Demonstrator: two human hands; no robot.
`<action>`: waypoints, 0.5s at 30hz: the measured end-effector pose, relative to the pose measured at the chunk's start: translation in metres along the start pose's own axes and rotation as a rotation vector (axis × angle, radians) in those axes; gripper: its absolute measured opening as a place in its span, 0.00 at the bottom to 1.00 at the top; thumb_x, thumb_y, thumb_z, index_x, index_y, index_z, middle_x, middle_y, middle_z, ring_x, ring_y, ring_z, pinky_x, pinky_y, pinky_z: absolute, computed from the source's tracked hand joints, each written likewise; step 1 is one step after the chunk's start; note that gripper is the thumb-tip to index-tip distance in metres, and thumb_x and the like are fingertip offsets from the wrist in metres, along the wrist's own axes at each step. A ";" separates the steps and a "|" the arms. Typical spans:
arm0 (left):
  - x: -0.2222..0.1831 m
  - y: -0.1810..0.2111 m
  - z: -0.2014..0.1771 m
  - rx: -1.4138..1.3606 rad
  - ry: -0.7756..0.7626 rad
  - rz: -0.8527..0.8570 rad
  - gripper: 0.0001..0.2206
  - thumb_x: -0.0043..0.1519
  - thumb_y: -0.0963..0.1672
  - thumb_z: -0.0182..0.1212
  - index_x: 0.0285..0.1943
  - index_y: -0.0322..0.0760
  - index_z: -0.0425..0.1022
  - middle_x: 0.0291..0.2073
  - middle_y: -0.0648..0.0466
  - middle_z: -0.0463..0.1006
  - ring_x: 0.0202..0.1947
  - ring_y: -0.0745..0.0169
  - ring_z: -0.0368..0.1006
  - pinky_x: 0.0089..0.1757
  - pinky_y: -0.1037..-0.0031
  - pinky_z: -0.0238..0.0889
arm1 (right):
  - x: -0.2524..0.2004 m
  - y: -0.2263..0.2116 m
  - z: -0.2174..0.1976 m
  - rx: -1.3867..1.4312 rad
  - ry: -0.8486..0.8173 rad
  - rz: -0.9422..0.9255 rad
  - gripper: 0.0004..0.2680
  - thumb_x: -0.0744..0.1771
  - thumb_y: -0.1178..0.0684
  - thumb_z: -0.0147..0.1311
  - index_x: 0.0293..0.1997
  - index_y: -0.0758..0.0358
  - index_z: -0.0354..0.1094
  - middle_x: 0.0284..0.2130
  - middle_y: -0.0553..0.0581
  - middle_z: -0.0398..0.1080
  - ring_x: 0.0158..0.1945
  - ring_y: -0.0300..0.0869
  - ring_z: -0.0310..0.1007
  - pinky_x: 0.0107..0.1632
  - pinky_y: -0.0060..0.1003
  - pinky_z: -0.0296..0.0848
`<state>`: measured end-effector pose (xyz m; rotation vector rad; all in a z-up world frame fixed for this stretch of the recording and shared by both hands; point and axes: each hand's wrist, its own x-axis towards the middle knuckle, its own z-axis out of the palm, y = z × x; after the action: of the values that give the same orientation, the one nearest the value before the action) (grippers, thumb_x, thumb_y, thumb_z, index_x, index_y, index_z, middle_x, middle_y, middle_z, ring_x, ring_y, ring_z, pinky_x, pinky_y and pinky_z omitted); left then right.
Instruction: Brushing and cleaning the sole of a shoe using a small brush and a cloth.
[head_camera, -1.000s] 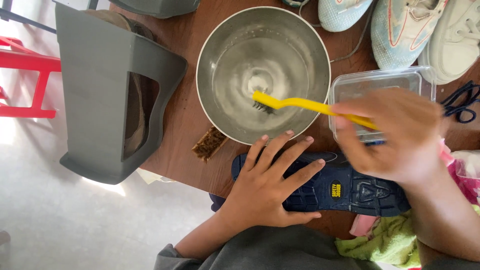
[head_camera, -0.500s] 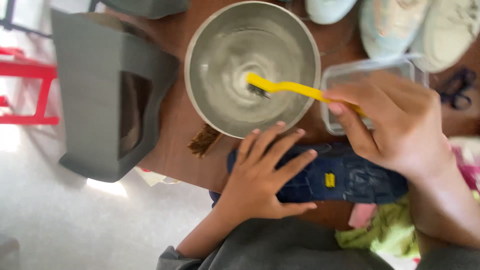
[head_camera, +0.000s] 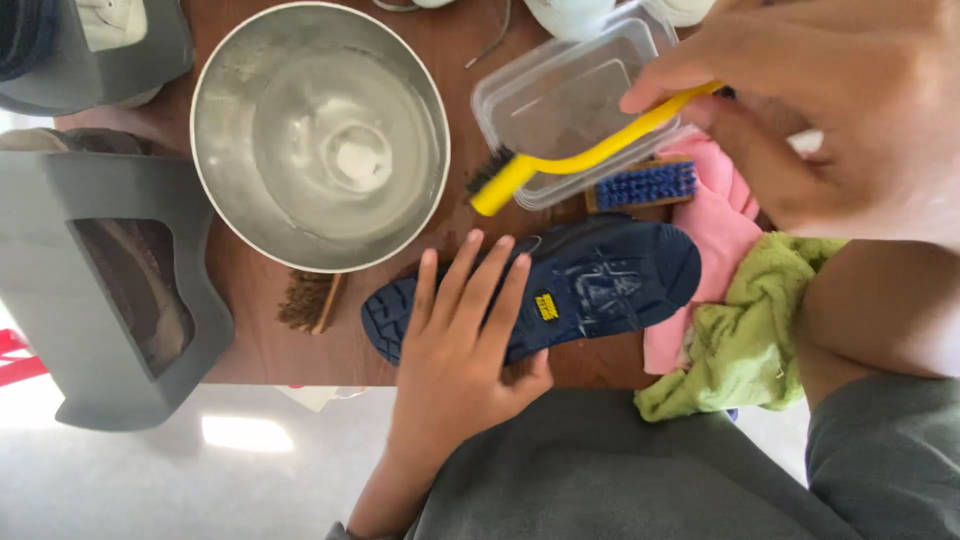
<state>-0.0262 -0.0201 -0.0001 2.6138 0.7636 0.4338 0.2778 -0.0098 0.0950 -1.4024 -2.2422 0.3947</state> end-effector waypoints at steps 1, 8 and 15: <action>0.005 0.005 0.001 0.042 -0.015 -0.010 0.29 0.62 0.52 0.55 0.71 0.34 0.68 0.68 0.44 0.68 0.71 0.39 0.61 0.68 0.40 0.48 | -0.005 0.001 -0.001 -0.012 -0.005 0.001 0.06 0.72 0.73 0.58 0.50 0.75 0.76 0.37 0.66 0.76 0.26 0.44 0.66 0.30 0.37 0.64; 0.023 0.011 0.016 0.165 -0.007 -0.076 0.32 0.54 0.59 0.64 0.61 0.38 0.71 0.58 0.48 0.76 0.57 0.46 0.70 0.57 0.52 0.58 | -0.032 0.008 -0.011 -0.120 -0.065 0.013 0.13 0.73 0.53 0.67 0.33 0.71 0.70 0.26 0.62 0.68 0.27 0.48 0.63 0.32 0.43 0.59; 0.026 0.012 0.019 0.128 0.021 -0.104 0.33 0.52 0.59 0.67 0.58 0.38 0.72 0.54 0.49 0.76 0.52 0.47 0.70 0.54 0.54 0.58 | -0.041 -0.003 0.025 -0.286 0.144 0.025 0.19 0.68 0.75 0.57 0.21 0.62 0.51 0.18 0.56 0.48 0.26 0.50 0.41 0.35 0.50 0.43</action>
<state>0.0071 -0.0199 -0.0068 2.6748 0.9589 0.3952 0.2776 -0.0480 0.0654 -1.5463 -2.2284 -0.0220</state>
